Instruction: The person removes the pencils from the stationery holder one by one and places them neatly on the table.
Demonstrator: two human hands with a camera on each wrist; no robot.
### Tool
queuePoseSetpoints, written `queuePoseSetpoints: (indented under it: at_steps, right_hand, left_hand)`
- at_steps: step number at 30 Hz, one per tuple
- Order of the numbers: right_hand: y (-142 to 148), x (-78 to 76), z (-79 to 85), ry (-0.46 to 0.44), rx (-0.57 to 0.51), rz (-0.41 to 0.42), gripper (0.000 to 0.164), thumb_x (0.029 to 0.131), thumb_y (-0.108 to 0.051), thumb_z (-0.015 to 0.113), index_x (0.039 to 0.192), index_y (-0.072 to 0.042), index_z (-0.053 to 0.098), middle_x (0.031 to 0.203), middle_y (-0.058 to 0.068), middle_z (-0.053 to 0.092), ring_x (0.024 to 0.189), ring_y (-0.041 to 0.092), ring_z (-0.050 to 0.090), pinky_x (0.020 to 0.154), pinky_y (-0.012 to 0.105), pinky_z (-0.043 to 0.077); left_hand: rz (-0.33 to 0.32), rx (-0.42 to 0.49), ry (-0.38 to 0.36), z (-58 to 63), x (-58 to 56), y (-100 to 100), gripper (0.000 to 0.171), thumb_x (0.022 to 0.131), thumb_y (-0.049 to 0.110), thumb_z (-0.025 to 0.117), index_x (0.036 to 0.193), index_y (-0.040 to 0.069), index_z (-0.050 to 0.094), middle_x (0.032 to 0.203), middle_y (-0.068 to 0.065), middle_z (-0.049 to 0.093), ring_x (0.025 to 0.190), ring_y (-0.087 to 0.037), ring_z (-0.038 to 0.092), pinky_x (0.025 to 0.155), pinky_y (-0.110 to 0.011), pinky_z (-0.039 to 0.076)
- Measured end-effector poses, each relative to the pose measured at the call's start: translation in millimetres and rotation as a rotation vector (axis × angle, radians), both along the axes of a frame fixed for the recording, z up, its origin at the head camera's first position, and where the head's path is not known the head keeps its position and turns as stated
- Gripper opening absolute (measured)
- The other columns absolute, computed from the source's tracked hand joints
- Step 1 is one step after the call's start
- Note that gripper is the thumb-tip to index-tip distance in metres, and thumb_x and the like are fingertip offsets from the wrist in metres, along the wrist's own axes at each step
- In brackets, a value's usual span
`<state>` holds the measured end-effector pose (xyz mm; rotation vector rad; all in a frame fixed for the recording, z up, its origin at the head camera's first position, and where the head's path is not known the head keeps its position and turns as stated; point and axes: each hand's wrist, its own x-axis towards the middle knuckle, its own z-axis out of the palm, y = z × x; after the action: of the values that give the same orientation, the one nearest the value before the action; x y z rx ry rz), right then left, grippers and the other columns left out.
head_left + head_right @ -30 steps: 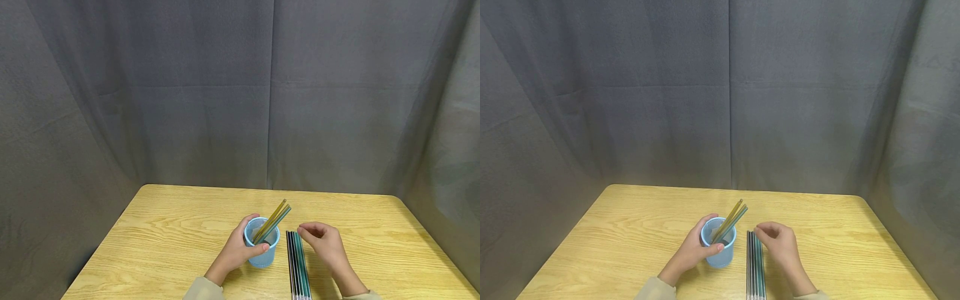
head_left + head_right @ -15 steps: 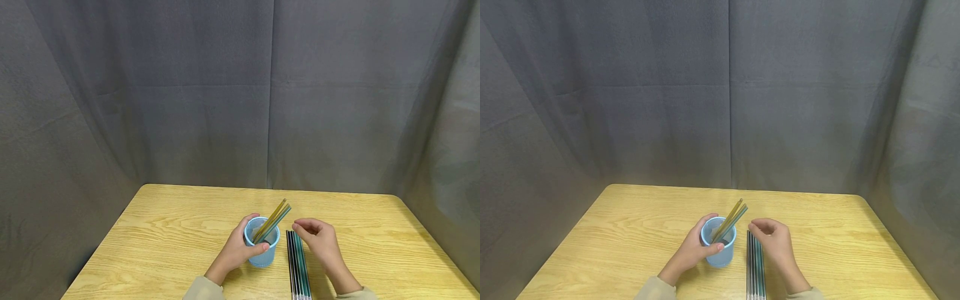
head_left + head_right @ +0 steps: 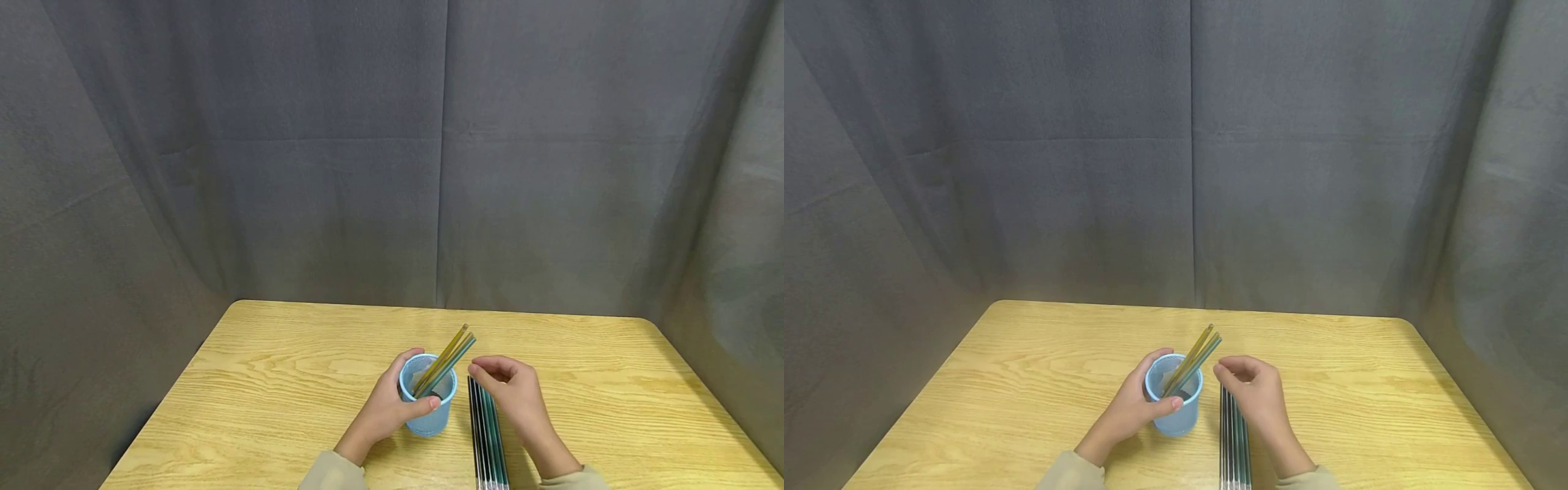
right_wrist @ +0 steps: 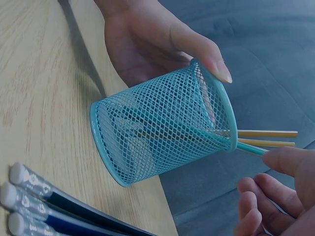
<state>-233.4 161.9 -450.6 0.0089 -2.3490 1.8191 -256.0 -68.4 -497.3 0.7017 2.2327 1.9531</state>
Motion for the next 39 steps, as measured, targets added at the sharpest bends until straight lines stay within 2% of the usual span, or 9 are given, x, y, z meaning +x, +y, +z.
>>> queuePoseSetpoints:
  at_steps: [12,17,26,39]
  right_hand:
    - [-7.8,-1.4,-1.2,-0.014,0.033,-0.001,0.026,0.09,-0.021,0.075,0.107,-0.001,0.073,0.1,0.006,0.07,0.088,0.018,0.063,0.074,0.026,0.051]
    - [-12.0,-2.4,-2.2,-0.004,0.021,-0.002,0.024,0.09,-0.017,0.074,0.106,0.001,0.073,0.1,0.007,0.07,0.087,0.018,0.063,0.075,0.026,0.051]
    - [-18.4,-3.0,-3.4,0.002,0.019,-0.015,0.023,0.089,-0.022,0.076,0.103,-0.003,0.075,0.098,0.006,0.071,0.087,0.016,0.063,0.075,0.025,0.05]
    - [-24.2,-5.7,-7.4,0.0,-0.01,0.002,0.021,0.089,-0.019,0.076,0.101,-0.002,0.075,0.097,0.007,0.07,0.087,0.018,0.062,0.074,0.027,0.05]
  left_hand:
    - [-0.012,0.008,0.001,0.4,-0.3,-0.1,0.078,0.083,0.035,0.08,0.148,0.03,0.037,0.129,0.003,0.057,0.117,-0.021,0.056,0.099,-0.048,0.042]
    - [-0.011,0.009,0.002,0.2,0.0,-0.2,0.078,0.083,0.035,0.08,0.148,0.03,0.037,0.129,0.002,0.057,0.116,-0.021,0.056,0.099,-0.048,0.042]
    - [-0.012,0.017,-0.003,0.0,-0.2,-0.2,0.078,0.083,0.034,0.08,0.148,0.03,0.038,0.129,0.002,0.057,0.116,-0.02,0.056,0.099,-0.049,0.042]
    - [-0.008,0.012,-0.004,-0.8,-1.0,-0.5,0.078,0.082,0.035,0.08,0.148,0.029,0.038,0.128,0.002,0.058,0.114,-0.021,0.056,0.098,-0.047,0.043]
